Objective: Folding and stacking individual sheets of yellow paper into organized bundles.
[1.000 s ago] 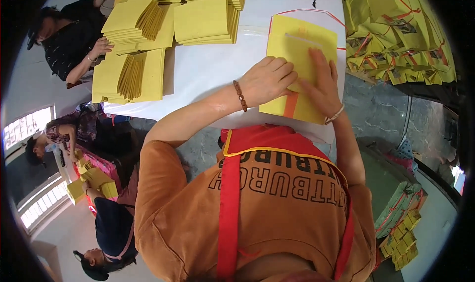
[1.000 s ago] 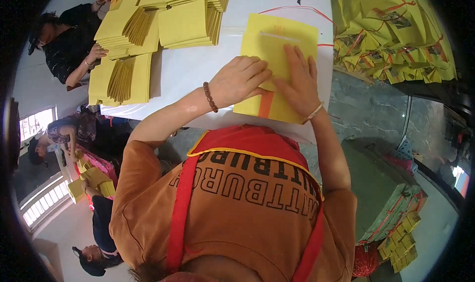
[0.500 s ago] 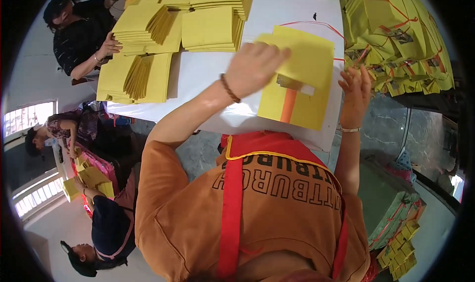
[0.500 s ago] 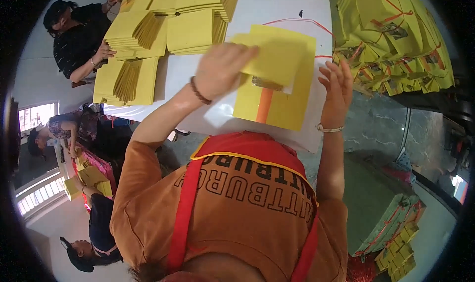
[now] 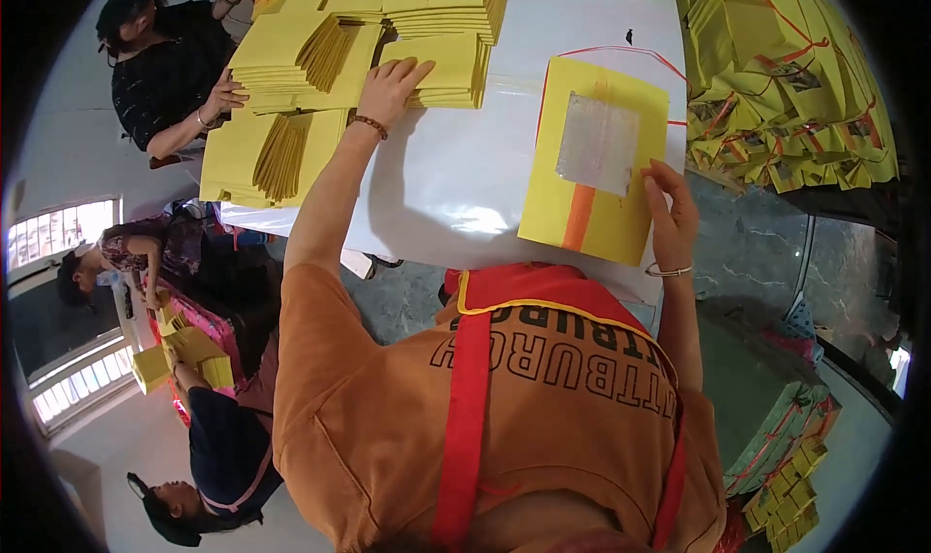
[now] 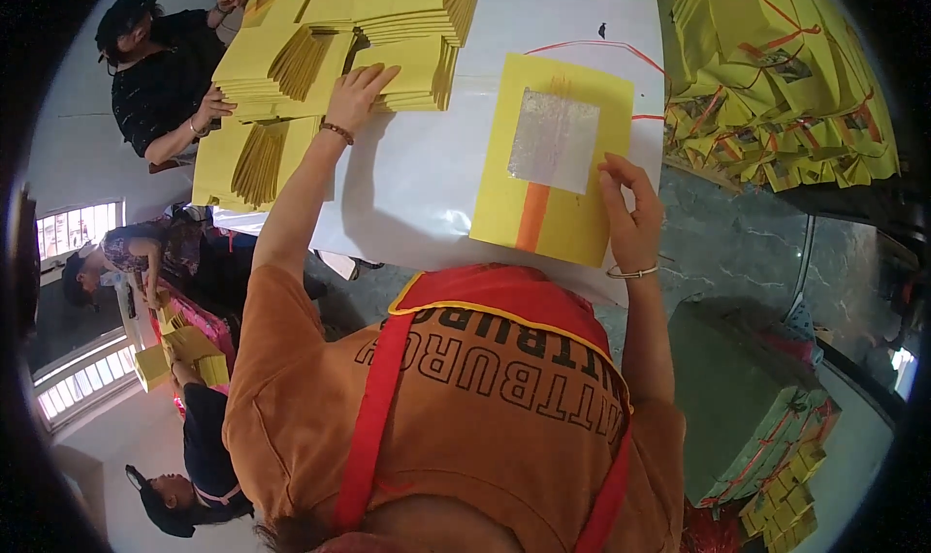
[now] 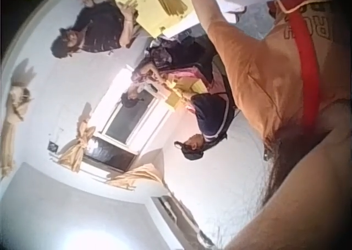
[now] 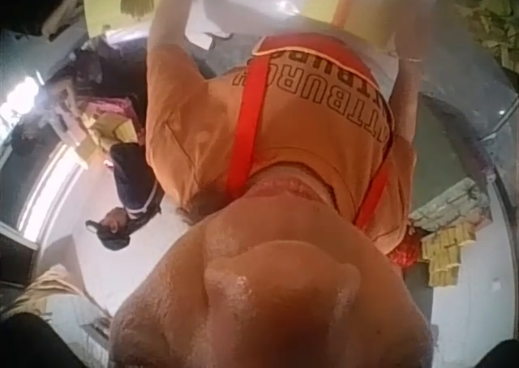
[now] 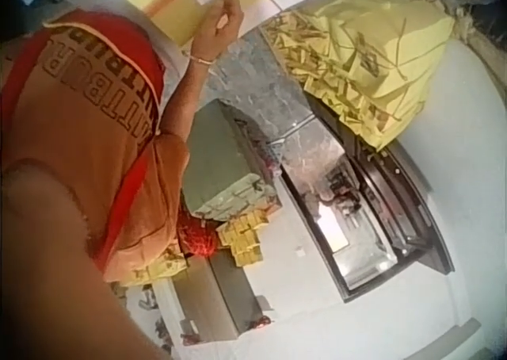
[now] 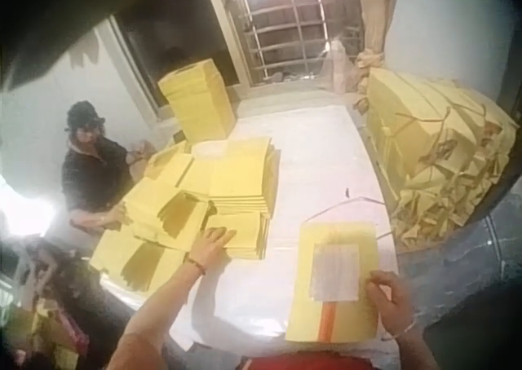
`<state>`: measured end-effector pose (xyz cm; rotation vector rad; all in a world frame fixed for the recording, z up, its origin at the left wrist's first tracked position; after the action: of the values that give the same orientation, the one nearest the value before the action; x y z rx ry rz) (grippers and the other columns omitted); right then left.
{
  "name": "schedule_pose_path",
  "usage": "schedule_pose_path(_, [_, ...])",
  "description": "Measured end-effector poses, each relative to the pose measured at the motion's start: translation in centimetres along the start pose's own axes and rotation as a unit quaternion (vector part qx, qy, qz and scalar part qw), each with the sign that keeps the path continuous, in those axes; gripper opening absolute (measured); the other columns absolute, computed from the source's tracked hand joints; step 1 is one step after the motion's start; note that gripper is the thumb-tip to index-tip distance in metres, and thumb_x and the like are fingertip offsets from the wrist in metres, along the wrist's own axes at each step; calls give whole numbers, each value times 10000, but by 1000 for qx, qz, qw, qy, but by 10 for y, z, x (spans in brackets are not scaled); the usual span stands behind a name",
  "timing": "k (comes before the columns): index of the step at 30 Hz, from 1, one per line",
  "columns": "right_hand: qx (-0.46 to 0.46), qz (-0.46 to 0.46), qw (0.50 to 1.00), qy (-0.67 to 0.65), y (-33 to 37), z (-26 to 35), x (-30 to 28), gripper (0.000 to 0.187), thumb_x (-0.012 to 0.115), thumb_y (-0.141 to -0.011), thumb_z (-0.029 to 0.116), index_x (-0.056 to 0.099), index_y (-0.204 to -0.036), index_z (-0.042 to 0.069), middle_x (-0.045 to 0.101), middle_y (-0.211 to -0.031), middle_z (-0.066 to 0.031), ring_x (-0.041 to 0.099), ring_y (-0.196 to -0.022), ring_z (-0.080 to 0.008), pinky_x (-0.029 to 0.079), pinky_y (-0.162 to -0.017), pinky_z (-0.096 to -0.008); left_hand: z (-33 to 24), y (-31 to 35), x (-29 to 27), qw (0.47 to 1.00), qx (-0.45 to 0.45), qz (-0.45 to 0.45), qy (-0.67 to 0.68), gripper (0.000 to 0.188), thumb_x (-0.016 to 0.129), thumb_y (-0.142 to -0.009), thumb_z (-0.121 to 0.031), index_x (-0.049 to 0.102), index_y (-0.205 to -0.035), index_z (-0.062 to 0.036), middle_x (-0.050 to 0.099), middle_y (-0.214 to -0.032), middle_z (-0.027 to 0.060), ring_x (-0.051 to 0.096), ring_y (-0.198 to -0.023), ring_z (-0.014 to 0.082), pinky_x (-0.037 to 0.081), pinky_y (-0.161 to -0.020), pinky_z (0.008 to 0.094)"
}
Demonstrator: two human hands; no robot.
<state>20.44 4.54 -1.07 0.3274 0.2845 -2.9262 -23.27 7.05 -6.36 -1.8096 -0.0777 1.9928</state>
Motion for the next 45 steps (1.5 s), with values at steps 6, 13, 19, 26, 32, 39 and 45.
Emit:
schedule_pose_path(6, [-24, 13, 997, 72, -1, 4, 2, 202, 567, -867, 72, 599, -1059, 17, 629, -941, -61, 574, -855, -123, 442, -781, -250, 7, -1, -5, 990, 5, 144, 6, 550, 545, -852, -243, 358, -1369, -229, 451, -1317, 70, 434, -1184, 258, 343, -968, 430])
schedule_pose_path(13, [-47, 9, 994, 97, -3, 6, 7, 190, 589, -844, 65, 607, -1026, 14, 622, -937, -75, 586, -834, -155, 449, -753, -263, -3, 17, 17, 981, -55, 185, 16, 792, 555, -814, -526, 180, -1445, -230, 165, -1492, 104, 176, -1354, 297, 184, -1071, 512])
schedule_pose_path(19, [-51, 40, 995, 71, 1, 13, 6, 230, 618, -799, 77, 615, -1027, 41, 626, -970, -84, 591, -925, -219, 434, -804, -314, -3, 7, 7, 974, -35, 224, -13, 822, 620, -787, -455, 177, -1443, -234, 196, -1480, 98, 222, -1337, 301, 197, -1079, 492])
schedule_pose_path(26, [-217, 71, 929, 290, 15, 29, 9, 283, 668, -747, 187, 624, -1014, 104, 620, -1011, -41, 540, -1051, -259, 349, -901, -364, 1, -3, -21, 980, -22, 198, 6, 856, 722, -715, -291, 236, -1418, -245, 274, -1439, 109, 315, -1285, 326, 295, -1049, 438])
schedule_pose_path(32, [-203, 71, 942, 257, 14, 7, 14, 225, 683, -730, 147, 643, -948, 110, 614, -997, -31, 543, -1042, -262, 402, -856, -379, -47, -14, -54, 994, -6, 83, 75, 682, 685, -761, -252, 364, -1361, -204, 390, -1358, 145, 427, -1179, 338, 370, -964, 450])
schedule_pose_path(39, [-192, 72, 955, 214, 12, 2, 13, 132, 699, -717, 149, 648, -824, 89, 621, -999, -24, 548, -1032, -244, 416, -860, -376, -197, 4, -122, 914, 176, 54, 362, 440, 671, -775, -263, 562, -1152, -64, 568, -1070, 131, 518, -972, 301, 407, -827, 393])
schedule_pose_path(45, [-137, 108, 975, 139, 13, -3, 4, 95, 609, -807, 162, 644, -797, 75, 630, -1054, -37, 523, -1092, -254, 390, -923, -376, -205, 4, -124, 925, 215, 24, 314, 357, 665, -776, -217, 594, -1088, -59, 574, -967, 103, 528, -887, 275, 418, -762, 365])
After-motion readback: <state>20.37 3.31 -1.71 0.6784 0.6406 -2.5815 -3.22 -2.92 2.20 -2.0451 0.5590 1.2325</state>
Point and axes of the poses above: each hand's wrist, its own y-axis away from the middle knuckle, its own x-axis out of the palm, z = x × y, the point moved 2 cm from there along -y, towards the middle knuckle
